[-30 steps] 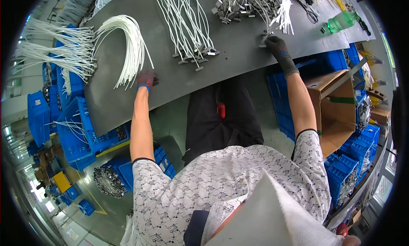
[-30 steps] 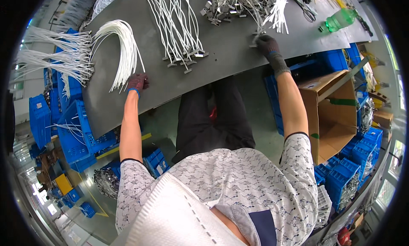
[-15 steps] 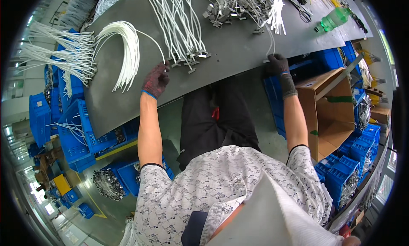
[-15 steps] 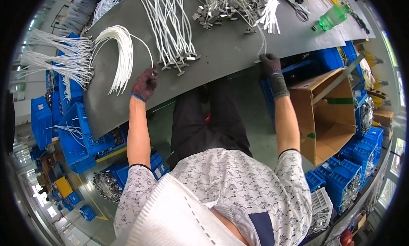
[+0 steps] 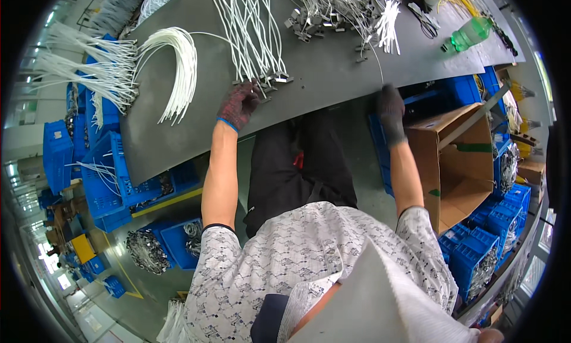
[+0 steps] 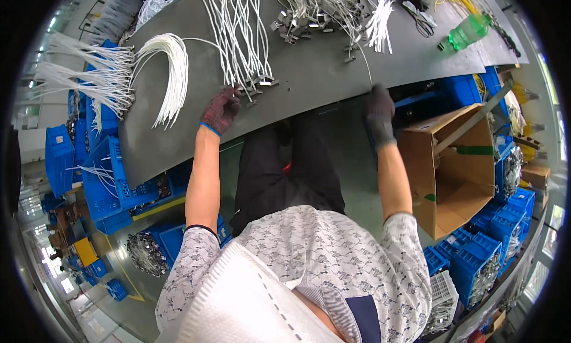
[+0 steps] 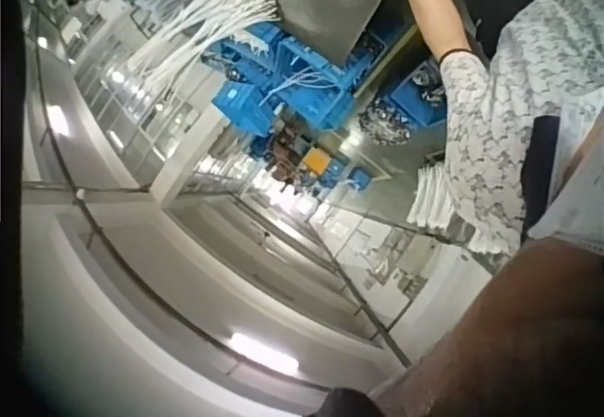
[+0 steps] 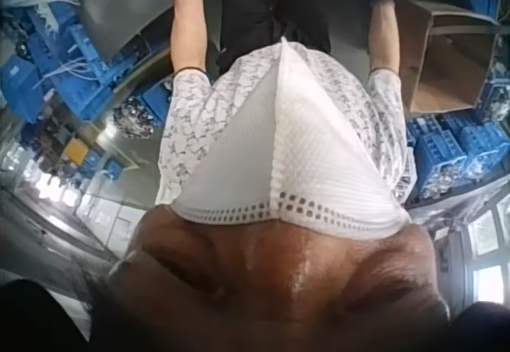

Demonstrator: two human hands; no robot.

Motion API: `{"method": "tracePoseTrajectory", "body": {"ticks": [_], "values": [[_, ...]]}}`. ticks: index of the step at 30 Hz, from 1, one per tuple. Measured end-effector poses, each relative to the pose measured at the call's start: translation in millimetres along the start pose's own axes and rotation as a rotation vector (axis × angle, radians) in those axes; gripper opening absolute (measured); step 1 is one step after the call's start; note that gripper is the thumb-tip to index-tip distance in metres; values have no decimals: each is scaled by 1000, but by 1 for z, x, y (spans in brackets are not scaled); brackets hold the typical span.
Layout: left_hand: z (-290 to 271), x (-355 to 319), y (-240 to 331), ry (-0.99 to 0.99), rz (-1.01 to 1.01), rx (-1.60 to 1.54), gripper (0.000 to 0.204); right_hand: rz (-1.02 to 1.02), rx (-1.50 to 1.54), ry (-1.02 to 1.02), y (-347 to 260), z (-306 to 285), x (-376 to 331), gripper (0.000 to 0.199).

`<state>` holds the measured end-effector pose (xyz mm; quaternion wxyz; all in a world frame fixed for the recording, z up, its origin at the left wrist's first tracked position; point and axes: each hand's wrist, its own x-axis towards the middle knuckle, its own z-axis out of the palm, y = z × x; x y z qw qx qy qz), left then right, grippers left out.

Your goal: The recorder is sorting and bundling white electrical wires at a workbench on a production floor.

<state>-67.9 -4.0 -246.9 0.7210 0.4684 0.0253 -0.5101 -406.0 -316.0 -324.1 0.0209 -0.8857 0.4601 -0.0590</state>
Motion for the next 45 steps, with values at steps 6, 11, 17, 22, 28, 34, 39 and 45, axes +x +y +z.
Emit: {"method": "tracePoseTrajectory", "body": {"ticks": [6,11,17,22,28,34,39,45], "values": [[49,17,-22,-64,4,99,14,44,161,-416,50,57,-266,20],[108,43,-53,-143,2,133,21,251,343,-687,88,82,-466,23],[169,46,-155,-63,80,97,14,63,457,-338,45,65,-411,19],[188,32,-110,59,419,-62,11,4,256,-403,15,28,-333,18],[172,-3,-36,259,906,140,18,6,120,-455,41,32,-352,15],[99,23,-88,-222,477,729,17,-34,144,-512,24,28,-358,16],[109,-5,-126,-241,269,823,21,-281,154,-627,77,65,-376,19],[127,-27,-140,-306,226,484,21,-68,879,-51,-95,-98,-204,28]]}}
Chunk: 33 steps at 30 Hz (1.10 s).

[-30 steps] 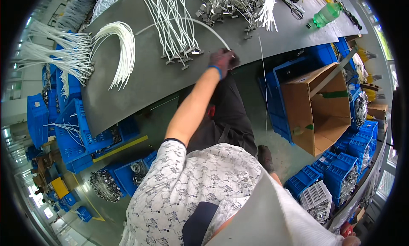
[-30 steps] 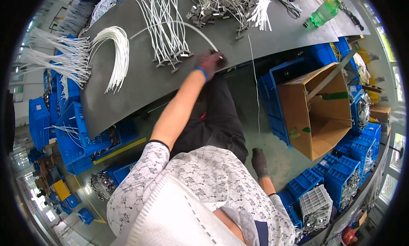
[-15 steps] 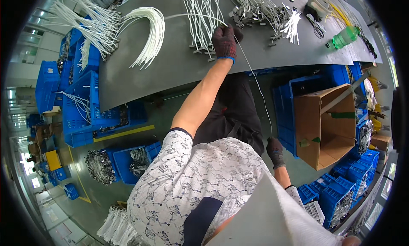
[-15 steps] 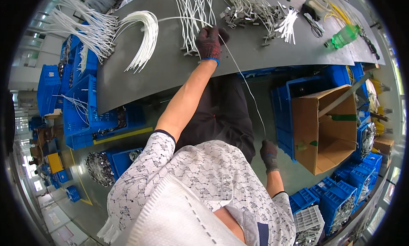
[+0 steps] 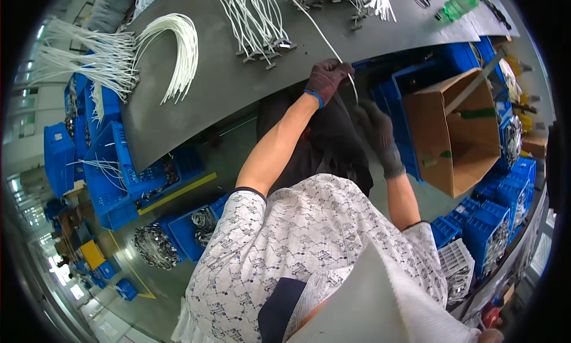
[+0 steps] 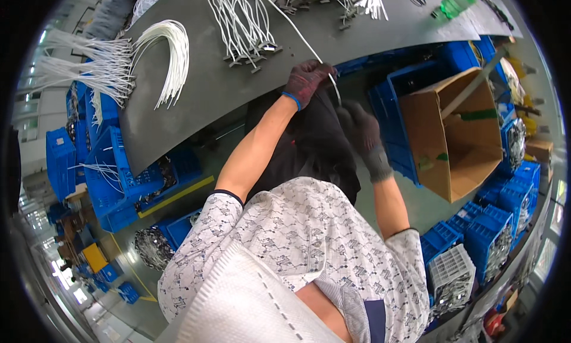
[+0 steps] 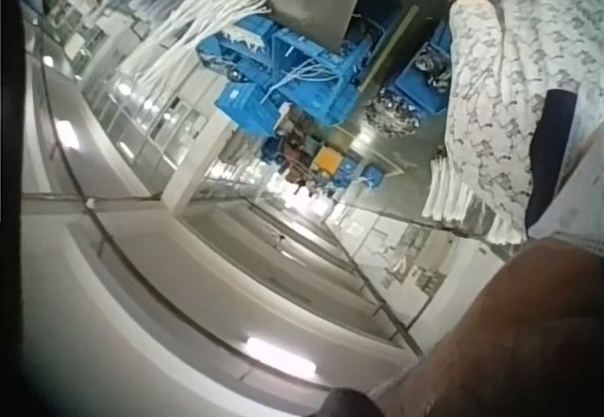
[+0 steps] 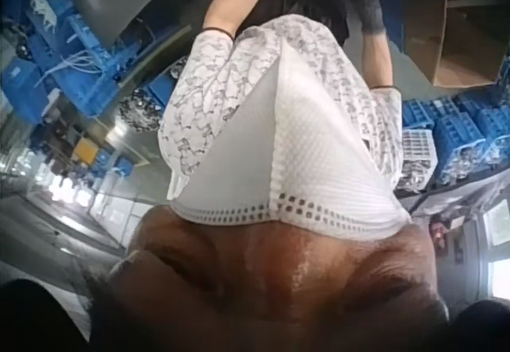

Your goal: The recorder is sorting and bundling white electrical wires at a workbench on a production floor.

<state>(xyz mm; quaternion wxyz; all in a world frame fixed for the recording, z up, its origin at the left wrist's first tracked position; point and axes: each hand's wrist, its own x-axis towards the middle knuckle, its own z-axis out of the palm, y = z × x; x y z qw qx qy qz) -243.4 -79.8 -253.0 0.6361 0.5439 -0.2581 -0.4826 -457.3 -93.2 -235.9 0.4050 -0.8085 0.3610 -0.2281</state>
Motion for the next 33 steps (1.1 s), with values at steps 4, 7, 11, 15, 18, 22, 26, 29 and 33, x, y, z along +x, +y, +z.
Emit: {"method": "tracePoseTrajectory", "body": {"ticks": [4,7,11,15,18,22,26,29,33], "values": [[-13,-11,32,-84,87,-33,20,138,386,80,-17,6,20,27],[-30,-20,51,-1,111,-18,19,222,679,15,-7,16,24,27],[-8,-60,64,-130,235,229,18,-232,280,160,-22,26,37,37],[15,-87,51,6,228,147,18,38,450,21,-31,35,59,54],[9,-84,39,122,247,181,19,-252,261,33,-23,51,71,74],[-22,-62,47,157,255,249,20,-414,210,63,-45,66,94,59],[-77,-23,78,78,116,156,21,275,763,-34,-58,80,138,44],[-142,7,101,144,38,571,33,354,501,8,-24,84,171,45],[-213,57,106,321,-147,1163,57,119,-219,284,34,91,216,35]]}}
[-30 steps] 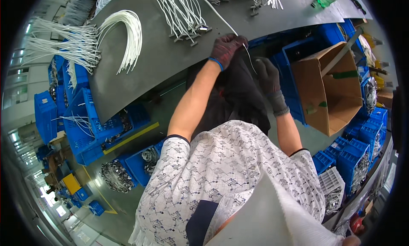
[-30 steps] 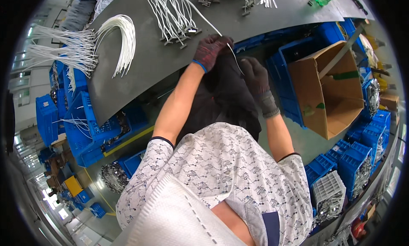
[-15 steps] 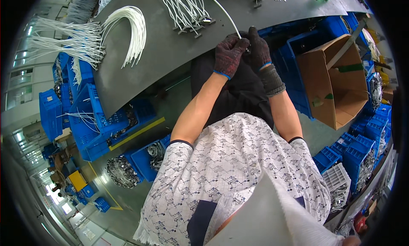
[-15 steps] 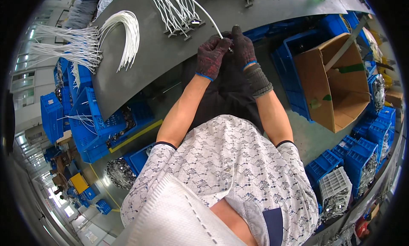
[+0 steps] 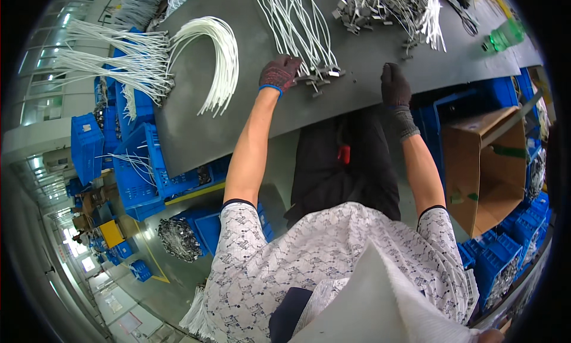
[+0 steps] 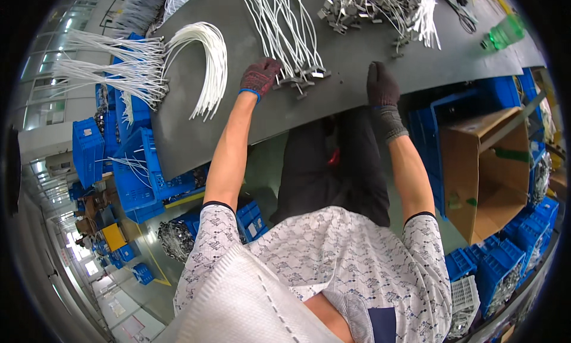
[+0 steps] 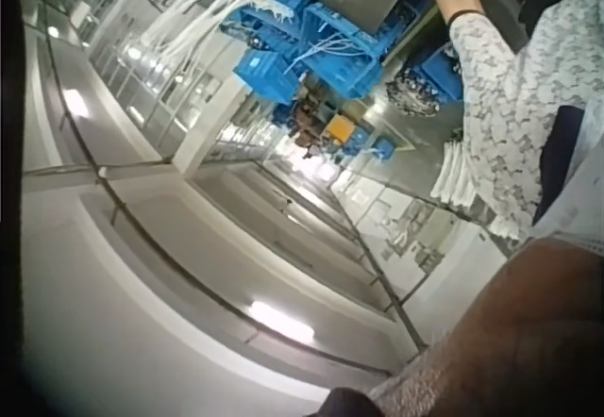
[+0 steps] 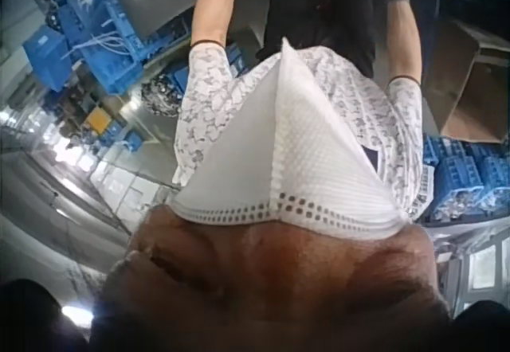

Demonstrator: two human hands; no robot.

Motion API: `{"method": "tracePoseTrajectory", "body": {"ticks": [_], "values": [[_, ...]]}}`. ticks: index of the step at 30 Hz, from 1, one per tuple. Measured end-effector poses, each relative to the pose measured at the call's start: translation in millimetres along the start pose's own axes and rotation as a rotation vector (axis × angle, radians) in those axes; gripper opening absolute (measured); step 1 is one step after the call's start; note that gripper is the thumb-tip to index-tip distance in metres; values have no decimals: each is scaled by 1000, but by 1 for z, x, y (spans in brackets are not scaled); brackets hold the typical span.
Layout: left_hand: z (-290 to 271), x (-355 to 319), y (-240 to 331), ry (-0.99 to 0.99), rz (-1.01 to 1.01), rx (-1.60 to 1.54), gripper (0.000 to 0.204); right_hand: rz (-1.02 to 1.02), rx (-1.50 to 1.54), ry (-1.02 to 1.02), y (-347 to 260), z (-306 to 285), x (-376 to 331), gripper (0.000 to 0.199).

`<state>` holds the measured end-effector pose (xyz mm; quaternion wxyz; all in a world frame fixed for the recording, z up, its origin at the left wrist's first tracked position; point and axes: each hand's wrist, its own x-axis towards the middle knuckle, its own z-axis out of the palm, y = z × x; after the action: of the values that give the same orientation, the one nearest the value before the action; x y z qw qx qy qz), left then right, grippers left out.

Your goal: The recorder is sorting and bundling white electrical wires at a workbench on a production floor.

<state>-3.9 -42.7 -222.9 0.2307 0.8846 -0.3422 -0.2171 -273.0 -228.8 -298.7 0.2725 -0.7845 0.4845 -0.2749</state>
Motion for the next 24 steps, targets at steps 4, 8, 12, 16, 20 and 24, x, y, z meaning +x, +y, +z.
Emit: {"method": "tracePoseTrajectory", "body": {"ticks": [4,8,12,16,20,24], "values": [[3,90,-46,269,-160,103,84,-49,-154,-67,12,30,37,27],[3,167,-36,204,-501,-31,117,-106,-145,25,18,40,44,25],[16,221,7,162,-573,22,128,-71,-95,-22,8,44,46,25],[57,227,86,167,-737,133,131,-40,-130,5,26,39,46,25],[69,222,97,201,-707,297,136,-12,-126,-40,26,39,47,26],[80,239,81,201,-573,359,128,-24,-98,-11,42,33,45,27]]}}
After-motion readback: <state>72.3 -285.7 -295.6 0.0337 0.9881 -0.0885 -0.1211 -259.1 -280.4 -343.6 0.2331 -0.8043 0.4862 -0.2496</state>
